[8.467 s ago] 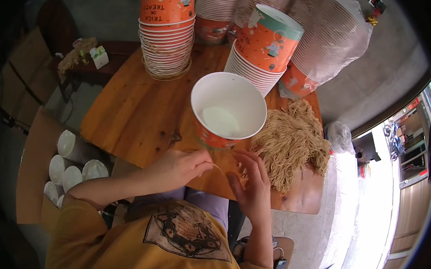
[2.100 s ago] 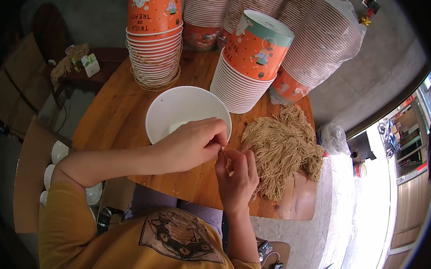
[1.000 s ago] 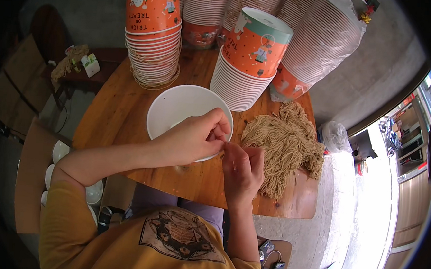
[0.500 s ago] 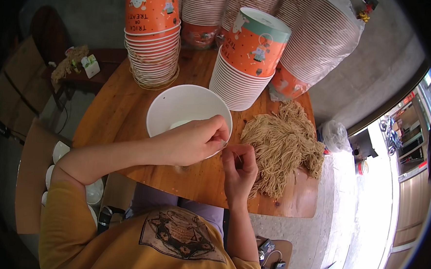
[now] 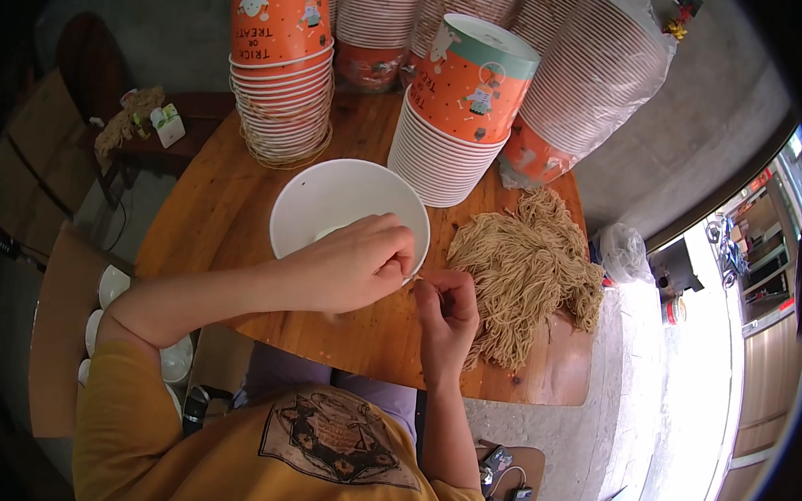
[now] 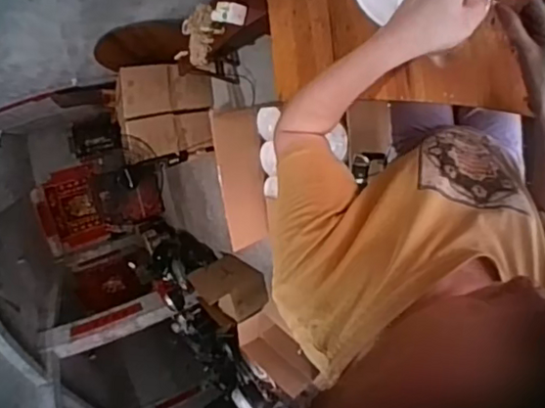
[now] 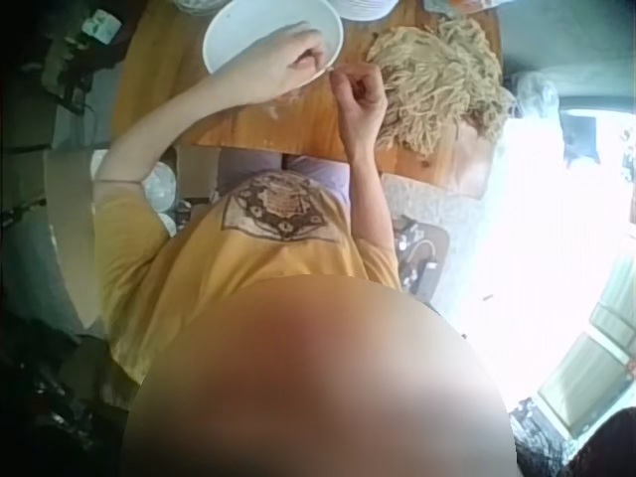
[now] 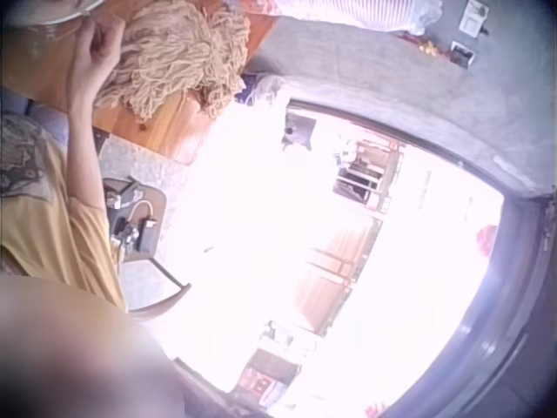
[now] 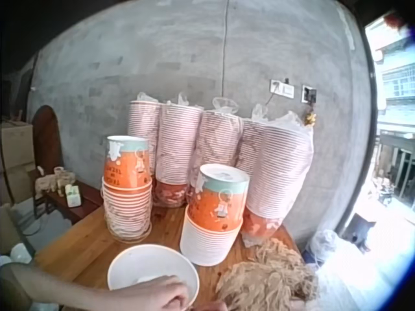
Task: Assembling decorative Halloween paper cups by inserting white bowl liners and securing them with thin elastic bands.
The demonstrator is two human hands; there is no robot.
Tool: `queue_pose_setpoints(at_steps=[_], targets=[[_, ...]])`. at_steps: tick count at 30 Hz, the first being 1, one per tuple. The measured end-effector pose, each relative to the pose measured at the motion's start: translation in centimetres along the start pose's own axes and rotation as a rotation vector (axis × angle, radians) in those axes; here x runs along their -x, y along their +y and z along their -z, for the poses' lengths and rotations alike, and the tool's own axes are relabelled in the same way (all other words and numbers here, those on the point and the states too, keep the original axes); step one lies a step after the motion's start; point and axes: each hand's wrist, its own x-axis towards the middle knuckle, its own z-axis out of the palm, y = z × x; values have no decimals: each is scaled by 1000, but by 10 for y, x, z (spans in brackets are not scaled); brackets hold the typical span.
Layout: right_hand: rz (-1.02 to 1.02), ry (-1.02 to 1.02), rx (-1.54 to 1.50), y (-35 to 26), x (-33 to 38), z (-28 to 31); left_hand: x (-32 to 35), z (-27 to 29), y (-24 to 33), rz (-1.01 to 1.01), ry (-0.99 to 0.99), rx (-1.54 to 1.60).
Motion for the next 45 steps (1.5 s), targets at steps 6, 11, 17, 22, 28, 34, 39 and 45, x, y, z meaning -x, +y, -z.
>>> queue_pose_setpoints(at_steps=[6, 11, 17, 22, 28, 34, 39, 45], targets=[[-54, -37, -64, -7, 3, 7, -2, 1, 0, 28, -15, 115], [77, -122, 264, -23, 2, 9, -2, 1, 1, 39, -34, 132], [411, -94, 810, -31, 0, 4, -2, 2, 3, 57, -37, 130], [512, -86, 833, -27, -4, 12, -2, 4, -3, -24, -15, 12], [162, -102, 641, -26, 6, 12, 1, 3, -6, -96, 27, -57], [163, -256, 711, -42, 3, 25, 7, 17, 9, 87, -28, 71], [170, -256, 620, -69, -1, 35, 32, 25, 16, 8, -155, -146], [404, -391, 726, -79, -39, 6, 58, 30, 3, -241, 3, -342]])
